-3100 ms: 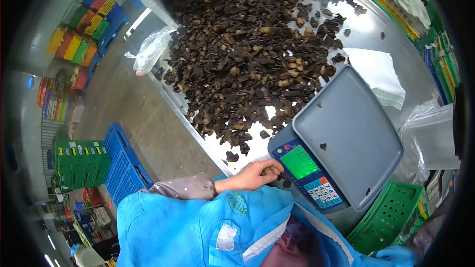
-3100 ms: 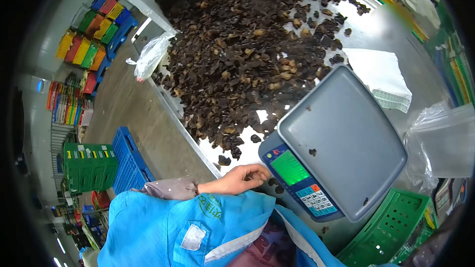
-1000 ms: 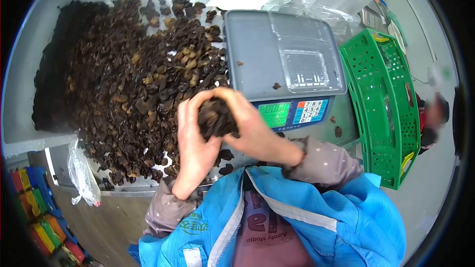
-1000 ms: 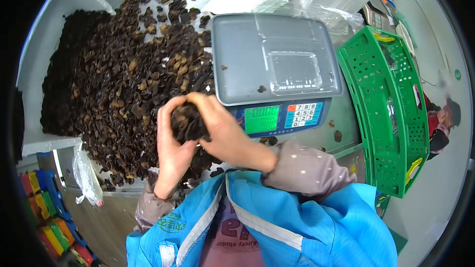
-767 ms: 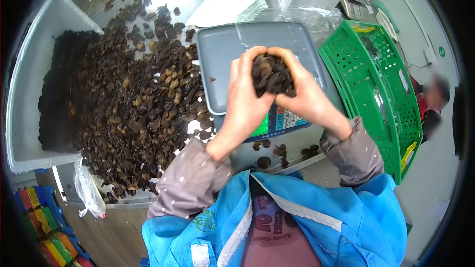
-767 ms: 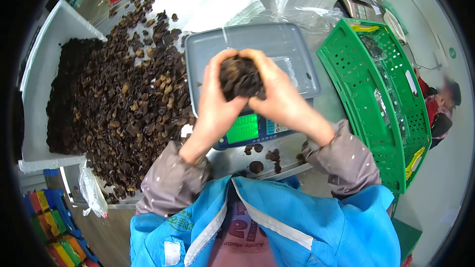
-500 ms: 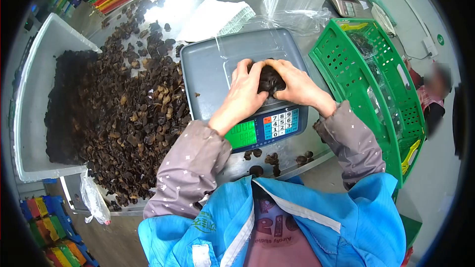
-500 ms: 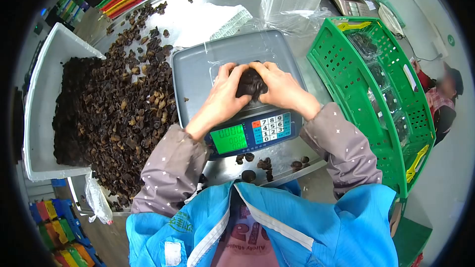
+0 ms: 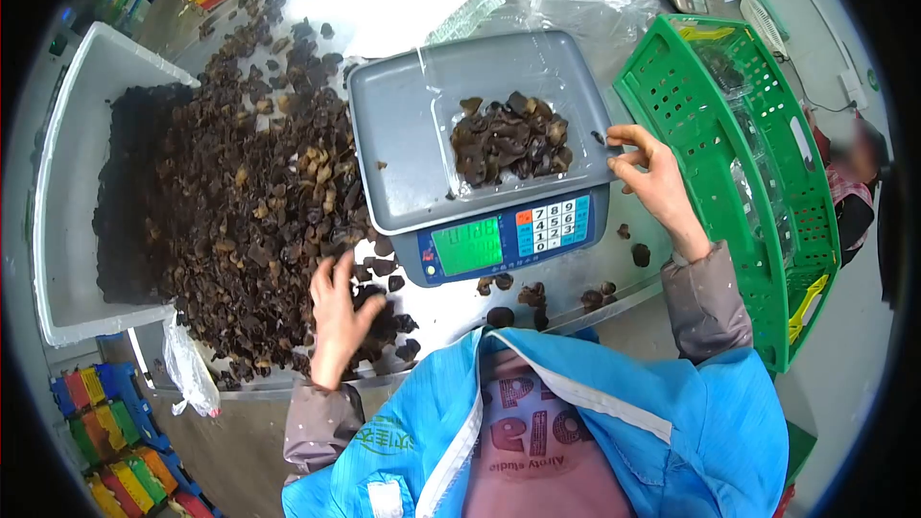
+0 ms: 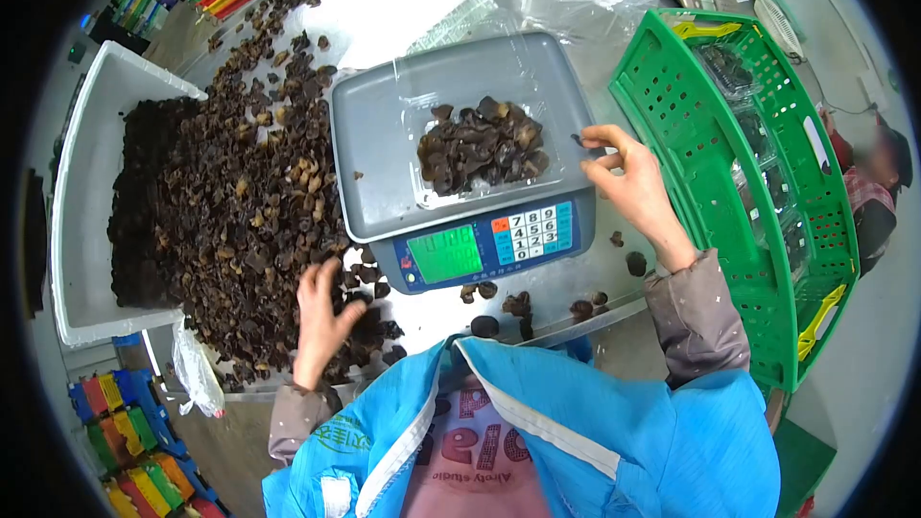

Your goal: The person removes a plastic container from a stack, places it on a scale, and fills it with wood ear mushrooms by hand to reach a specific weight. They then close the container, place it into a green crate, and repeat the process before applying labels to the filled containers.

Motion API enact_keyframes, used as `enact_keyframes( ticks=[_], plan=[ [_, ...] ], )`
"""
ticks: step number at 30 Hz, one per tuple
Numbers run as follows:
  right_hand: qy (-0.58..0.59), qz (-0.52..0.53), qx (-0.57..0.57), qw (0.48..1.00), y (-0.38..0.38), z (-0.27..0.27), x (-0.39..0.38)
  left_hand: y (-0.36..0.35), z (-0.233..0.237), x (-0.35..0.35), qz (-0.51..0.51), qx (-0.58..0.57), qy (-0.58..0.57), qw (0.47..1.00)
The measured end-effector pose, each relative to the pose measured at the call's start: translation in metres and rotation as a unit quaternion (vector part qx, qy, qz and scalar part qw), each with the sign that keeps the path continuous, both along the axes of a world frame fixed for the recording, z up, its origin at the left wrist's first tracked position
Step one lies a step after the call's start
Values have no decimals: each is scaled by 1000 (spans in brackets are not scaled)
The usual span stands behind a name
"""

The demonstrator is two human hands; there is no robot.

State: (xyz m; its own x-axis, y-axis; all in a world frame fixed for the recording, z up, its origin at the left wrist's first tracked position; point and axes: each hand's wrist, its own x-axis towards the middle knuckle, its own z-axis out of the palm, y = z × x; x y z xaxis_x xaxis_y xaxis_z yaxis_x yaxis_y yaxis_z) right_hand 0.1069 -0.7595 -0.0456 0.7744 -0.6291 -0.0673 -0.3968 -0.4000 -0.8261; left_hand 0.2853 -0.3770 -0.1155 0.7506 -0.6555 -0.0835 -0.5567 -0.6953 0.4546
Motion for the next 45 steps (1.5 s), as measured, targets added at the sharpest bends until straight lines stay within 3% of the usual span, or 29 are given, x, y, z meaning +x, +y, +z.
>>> enact_keyframes(
  ticks=[2,3,7,10,12,13,14,17,18,19,21,22,23,25,26,28,30,33,36,38,40,44,45],
  plan=[
    [19,-33,31,999,1,-7,-1,20,-16,-28,23,179,41,983],
    [26,-35,56,997,2,-9,1,26,-24,-38,6,196,13,980],
    [34,-11,132,991,11,-14,23,40,-50,-31,2,-22,-35,999],
    [26,-20,150,988,17,-18,42,38,-49,-15,35,-84,63,994],
    [10,-15,156,988,17,-25,50,35,-46,-8,59,-157,45,985],
    [-1,-12,147,989,17,-27,53,33,-43,-2,102,-188,105,971],
    [-11,-9,138,990,17,-30,54,30,-39,4,143,-218,164,951],
    [-5,-1,132,991,18,-32,56,-24,32,16,160,-303,222,913],
    [-4,4,131,991,18,-31,57,-64,66,21,146,-354,242,892],
    [-1,2,132,991,19,-30,58,-84,74,27,84,-381,195,900],
    [-2,6,132,991,19,-30,57,-128,88,33,34,-396,207,894],
    [-1,8,133,991,19,-30,57,-151,89,36,-7,-383,101,918],
    [-3,12,130,991,18,-32,56,-173,85,37,-47,-409,47,910],
    [-2,12,133,991,19,-31,55,-207,75,39,-141,-334,-61,930],
    [0,13,139,990,19,-30,55,-218,61,40,-193,-256,-38,947],
    [-1,18,140,990,18,-30,52,-223,54,29,-226,-81,-125,963],
    [11,22,135,991,16,-27,50,-224,60,34,-235,-41,-69,969],
    [8,19,140,990,11,-26,41,-202,85,46,-257,-128,-24,958],
    [4,-9,163,987,9,-16,31,-168,97,64,-211,-226,-30,951],
    [-3,-27,164,986,3,-18,22,-140,92,69,-101,-260,0,960],
    [-12,-30,162,986,-2,-17,14,-113,80,73,4,-283,103,954],
    [-6,-31,161,987,-5,-11,9,-76,59,80,100,-330,187,920],
    [-3,-28,161,987,-6,-12,8,-72,54,82,99,-342,156,921]
  ],
)
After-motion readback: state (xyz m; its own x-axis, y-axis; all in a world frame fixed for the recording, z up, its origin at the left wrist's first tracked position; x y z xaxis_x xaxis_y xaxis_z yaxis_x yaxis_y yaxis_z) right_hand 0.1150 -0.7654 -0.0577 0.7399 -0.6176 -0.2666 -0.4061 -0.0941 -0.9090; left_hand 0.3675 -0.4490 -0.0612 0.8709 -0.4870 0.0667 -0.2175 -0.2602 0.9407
